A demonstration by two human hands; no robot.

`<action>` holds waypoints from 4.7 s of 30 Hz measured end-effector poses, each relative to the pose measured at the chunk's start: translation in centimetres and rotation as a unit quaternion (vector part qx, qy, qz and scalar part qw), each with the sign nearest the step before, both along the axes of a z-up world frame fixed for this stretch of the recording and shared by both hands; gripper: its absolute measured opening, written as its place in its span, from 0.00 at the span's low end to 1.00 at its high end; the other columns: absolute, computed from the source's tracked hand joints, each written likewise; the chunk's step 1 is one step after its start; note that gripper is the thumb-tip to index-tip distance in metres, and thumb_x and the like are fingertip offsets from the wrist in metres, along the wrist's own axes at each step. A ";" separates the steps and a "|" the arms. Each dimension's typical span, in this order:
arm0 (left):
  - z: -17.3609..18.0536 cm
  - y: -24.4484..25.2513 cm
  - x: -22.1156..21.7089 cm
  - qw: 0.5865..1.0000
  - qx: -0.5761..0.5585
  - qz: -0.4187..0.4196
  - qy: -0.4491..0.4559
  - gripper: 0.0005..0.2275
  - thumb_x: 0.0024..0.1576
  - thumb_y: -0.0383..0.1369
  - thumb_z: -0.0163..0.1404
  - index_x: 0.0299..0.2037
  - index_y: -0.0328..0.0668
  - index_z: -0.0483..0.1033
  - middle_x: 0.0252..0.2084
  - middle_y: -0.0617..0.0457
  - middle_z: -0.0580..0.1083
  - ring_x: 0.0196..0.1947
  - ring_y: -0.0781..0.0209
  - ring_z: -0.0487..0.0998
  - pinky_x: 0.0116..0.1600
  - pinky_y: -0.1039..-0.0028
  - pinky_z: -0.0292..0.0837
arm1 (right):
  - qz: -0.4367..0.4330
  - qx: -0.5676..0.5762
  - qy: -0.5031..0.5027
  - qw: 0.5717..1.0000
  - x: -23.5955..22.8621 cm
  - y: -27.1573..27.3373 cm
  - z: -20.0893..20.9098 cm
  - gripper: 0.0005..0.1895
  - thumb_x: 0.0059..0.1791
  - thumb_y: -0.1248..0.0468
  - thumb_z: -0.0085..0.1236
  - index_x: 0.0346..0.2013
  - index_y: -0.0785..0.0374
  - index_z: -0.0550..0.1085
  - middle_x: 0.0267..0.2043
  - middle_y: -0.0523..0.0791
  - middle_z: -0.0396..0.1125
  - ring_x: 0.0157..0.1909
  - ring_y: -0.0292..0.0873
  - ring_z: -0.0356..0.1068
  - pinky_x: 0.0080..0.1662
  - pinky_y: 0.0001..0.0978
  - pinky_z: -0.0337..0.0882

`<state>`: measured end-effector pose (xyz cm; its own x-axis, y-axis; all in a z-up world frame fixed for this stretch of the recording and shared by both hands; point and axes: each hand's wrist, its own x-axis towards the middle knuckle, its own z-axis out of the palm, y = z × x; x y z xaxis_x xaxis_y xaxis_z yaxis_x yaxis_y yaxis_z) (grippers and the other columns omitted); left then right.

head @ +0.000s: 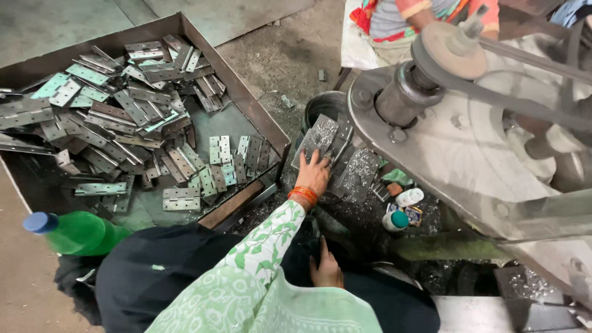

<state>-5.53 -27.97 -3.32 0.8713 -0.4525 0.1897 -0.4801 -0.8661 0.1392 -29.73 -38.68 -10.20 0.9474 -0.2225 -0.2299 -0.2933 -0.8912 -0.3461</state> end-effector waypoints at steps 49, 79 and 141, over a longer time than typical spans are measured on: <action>-0.3 3.8 -6.1 0.992 -0.079 -0.044 -0.089 0.17 0.59 0.38 0.46 0.54 0.45 0.80 0.60 0.54 0.73 0.68 0.45 0.60 0.72 0.33 0.42 | 0.015 -0.013 0.074 0.997 3.4 0.7 9.2 0.36 0.49 0.49 0.53 0.71 0.45 0.58 0.52 0.55 0.72 0.51 0.63 0.73 0.53 0.56 0.73; -2.6 2.5 -1.8 0.764 -0.603 0.032 0.227 0.18 0.54 0.34 0.62 0.53 0.36 0.81 0.53 0.49 0.78 0.49 0.58 0.74 0.53 0.69 0.70 | -0.100 0.524 -0.371 0.761 13.7 -8.0 9.3 0.12 0.52 0.68 0.64 0.49 0.67 0.77 0.44 0.44 0.73 0.40 0.38 0.72 0.39 0.31 0.76; 0.2 -2.0 2.7 0.998 -0.016 0.024 -0.048 0.14 0.59 0.35 0.43 0.48 0.47 0.82 0.64 0.58 0.70 0.71 0.43 0.55 0.67 0.27 0.42 | -0.019 -0.041 -0.003 0.999 1.1 -0.5 -2.3 0.41 0.47 0.50 0.58 0.73 0.37 0.55 0.50 0.50 0.73 0.45 0.59 0.75 0.45 0.55 0.75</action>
